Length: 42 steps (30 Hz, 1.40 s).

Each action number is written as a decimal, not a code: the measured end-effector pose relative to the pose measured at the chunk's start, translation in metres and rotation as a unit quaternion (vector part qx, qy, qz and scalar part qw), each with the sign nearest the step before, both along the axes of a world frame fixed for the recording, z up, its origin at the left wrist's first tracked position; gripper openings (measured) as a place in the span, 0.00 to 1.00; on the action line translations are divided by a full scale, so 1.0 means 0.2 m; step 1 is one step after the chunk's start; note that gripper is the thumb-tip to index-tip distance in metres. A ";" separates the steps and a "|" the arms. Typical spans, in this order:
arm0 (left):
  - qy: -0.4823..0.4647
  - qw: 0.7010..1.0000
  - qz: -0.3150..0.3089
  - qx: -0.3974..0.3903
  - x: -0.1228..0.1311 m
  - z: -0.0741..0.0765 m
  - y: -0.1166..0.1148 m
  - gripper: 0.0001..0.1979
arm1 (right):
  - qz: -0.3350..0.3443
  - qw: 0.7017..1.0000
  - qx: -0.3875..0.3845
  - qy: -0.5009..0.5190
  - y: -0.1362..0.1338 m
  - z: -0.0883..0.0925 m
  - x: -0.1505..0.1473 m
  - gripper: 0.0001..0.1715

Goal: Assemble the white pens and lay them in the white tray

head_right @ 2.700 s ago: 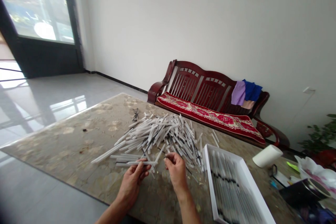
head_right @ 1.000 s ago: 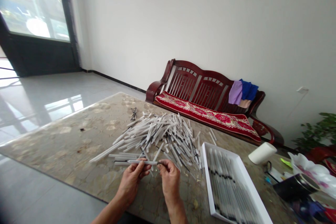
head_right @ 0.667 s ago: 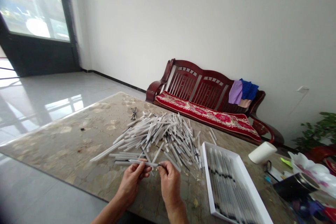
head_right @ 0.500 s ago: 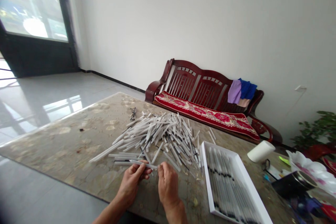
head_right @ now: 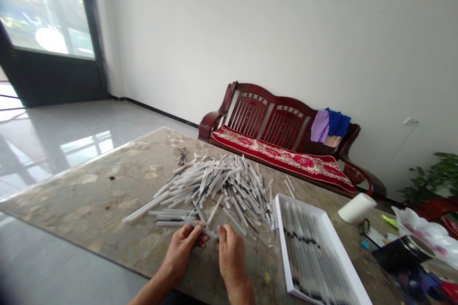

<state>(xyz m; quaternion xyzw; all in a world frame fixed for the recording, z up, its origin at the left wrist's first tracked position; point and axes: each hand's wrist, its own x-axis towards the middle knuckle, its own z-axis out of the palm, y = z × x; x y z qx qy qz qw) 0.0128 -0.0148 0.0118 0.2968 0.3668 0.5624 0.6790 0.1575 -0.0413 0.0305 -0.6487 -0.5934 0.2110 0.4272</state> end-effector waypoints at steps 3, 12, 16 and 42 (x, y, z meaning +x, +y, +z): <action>-0.004 1.000 0.013 -0.009 0.00 0.00 0.01 0.22 | 0.036 0.999 0.008 0.010 -0.03 0.02 0.00 0.23; 0.017 1.000 -0.001 0.007 0.00 0.01 0.00 0.22 | 0.017 0.999 -0.037 0.035 -0.04 -0.03 0.01 0.31; 0.020 1.000 -0.004 0.009 0.01 0.01 0.01 0.22 | 0.024 1.000 0.010 0.009 -0.07 -0.01 -0.01 0.23; 0.064 0.995 -0.055 0.055 0.00 -0.02 0.01 0.22 | -0.036 0.937 -0.164 0.307 -0.14 -0.08 -0.16 0.38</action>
